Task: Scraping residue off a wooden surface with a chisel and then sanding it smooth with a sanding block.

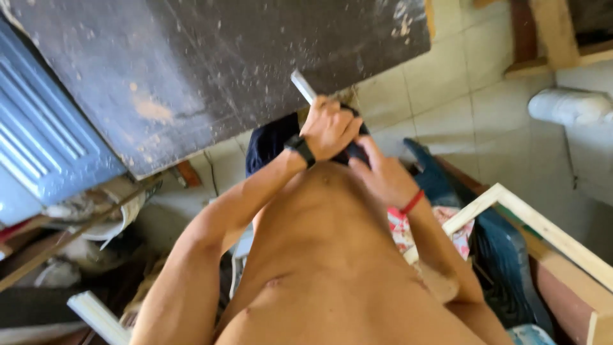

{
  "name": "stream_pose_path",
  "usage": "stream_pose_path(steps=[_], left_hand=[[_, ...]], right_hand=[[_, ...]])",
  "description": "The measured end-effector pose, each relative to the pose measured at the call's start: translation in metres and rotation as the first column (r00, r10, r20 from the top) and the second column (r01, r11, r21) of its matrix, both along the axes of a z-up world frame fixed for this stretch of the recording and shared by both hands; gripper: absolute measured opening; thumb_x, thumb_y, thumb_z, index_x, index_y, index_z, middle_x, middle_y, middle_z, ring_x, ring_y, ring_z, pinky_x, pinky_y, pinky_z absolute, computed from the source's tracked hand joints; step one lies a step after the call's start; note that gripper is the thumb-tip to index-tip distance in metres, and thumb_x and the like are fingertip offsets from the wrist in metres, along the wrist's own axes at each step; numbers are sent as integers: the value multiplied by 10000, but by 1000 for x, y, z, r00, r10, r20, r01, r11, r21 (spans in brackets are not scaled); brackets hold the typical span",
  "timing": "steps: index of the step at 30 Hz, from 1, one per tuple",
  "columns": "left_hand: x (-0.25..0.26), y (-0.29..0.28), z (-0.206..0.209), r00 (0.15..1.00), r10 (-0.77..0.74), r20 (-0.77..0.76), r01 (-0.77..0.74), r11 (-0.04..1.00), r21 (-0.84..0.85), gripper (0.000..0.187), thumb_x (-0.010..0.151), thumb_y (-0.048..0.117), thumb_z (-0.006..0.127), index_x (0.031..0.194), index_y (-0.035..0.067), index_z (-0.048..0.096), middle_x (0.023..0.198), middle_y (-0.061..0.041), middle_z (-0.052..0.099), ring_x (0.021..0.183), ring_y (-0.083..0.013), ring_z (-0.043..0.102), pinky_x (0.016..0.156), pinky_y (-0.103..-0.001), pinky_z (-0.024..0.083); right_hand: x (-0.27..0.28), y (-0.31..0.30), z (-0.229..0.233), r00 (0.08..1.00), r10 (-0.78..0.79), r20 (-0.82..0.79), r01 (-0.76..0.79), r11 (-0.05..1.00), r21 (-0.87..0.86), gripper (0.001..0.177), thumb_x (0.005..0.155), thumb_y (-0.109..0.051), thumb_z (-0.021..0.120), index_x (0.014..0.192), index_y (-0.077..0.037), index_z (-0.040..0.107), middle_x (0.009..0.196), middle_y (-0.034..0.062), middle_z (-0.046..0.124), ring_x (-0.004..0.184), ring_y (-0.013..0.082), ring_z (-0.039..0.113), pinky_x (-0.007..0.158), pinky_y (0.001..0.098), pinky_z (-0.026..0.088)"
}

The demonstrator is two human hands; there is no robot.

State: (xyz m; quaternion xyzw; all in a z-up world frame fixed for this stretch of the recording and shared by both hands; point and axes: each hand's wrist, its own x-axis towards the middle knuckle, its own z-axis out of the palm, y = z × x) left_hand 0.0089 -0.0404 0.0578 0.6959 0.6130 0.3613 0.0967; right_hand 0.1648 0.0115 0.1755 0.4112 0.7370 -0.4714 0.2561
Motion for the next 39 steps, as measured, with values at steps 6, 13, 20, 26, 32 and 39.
stream_pose_path(steps=[6, 13, 20, 26, 32, 39], left_hand=[[-26, 15, -4, 1000, 3, -24, -1, 997, 76, 354, 977, 312, 494, 641, 201, 499, 587, 21, 498, 555, -198, 554, 642, -396, 434], [-110, -22, -48, 568, 809, -151, -790, 485, -375, 788, 1087, 602, 321, 1613, 83, 49, 1664, -125, -76, 1569, -350, -34, 1272, -602, 115], [36, 59, 24, 729, -431, 531, 684, 445, -578, 458, 945, 502, 371, 1160, 248, 686, 1173, -58, 710, 1052, -301, 670, 855, -425, 482], [-18, 91, 30, 973, -86, 213, 123, 978, -167, 107, 928, 164, 562, 997, 129, 636, 946, -59, 697, 843, -272, 666, 721, -434, 532], [-24, 93, 2, 971, -235, -37, 211, 922, -324, 514, 1081, 387, 431, 1524, 151, 321, 1570, -112, 332, 1379, -328, 466, 1032, -570, 465], [-16, 98, 21, 976, -204, -77, 120, 799, -590, 751, 1028, 448, 548, 1567, 168, 105, 1635, -35, 97, 1456, -333, 345, 1085, -609, 347]], right_hand=[[-5, 10, -24, 992, -76, -100, 75, 997, -9, 436, 985, -419, 478, 1369, -218, 429, 861, 238, 681, 851, 458, 668, 797, 537, 527], [27, 21, 22, 884, -359, -301, 354, 932, -70, 549, 952, -382, 466, 1444, -142, 425, 762, 72, 659, 518, 135, 584, 534, 262, 468], [47, 44, 38, 559, -694, -453, 716, 680, -158, 492, 1002, -171, 456, 1483, -140, 358, 699, 78, 475, 387, 98, 360, 349, 201, 317], [56, 58, 8, 618, -731, -290, 710, 677, -195, 605, 946, -85, 500, 1517, -191, 332, 761, 127, 520, 387, 131, 403, 362, 217, 335], [22, 74, 13, 721, -646, -250, 604, 763, -229, 555, 954, -205, 503, 1496, -183, 390, 732, 94, 543, 414, 122, 413, 408, 229, 367], [9, 88, 13, 853, -470, -229, 460, 883, -95, 540, 964, -289, 465, 1483, -177, 369, 696, 58, 554, 416, 162, 502, 464, 276, 451]])
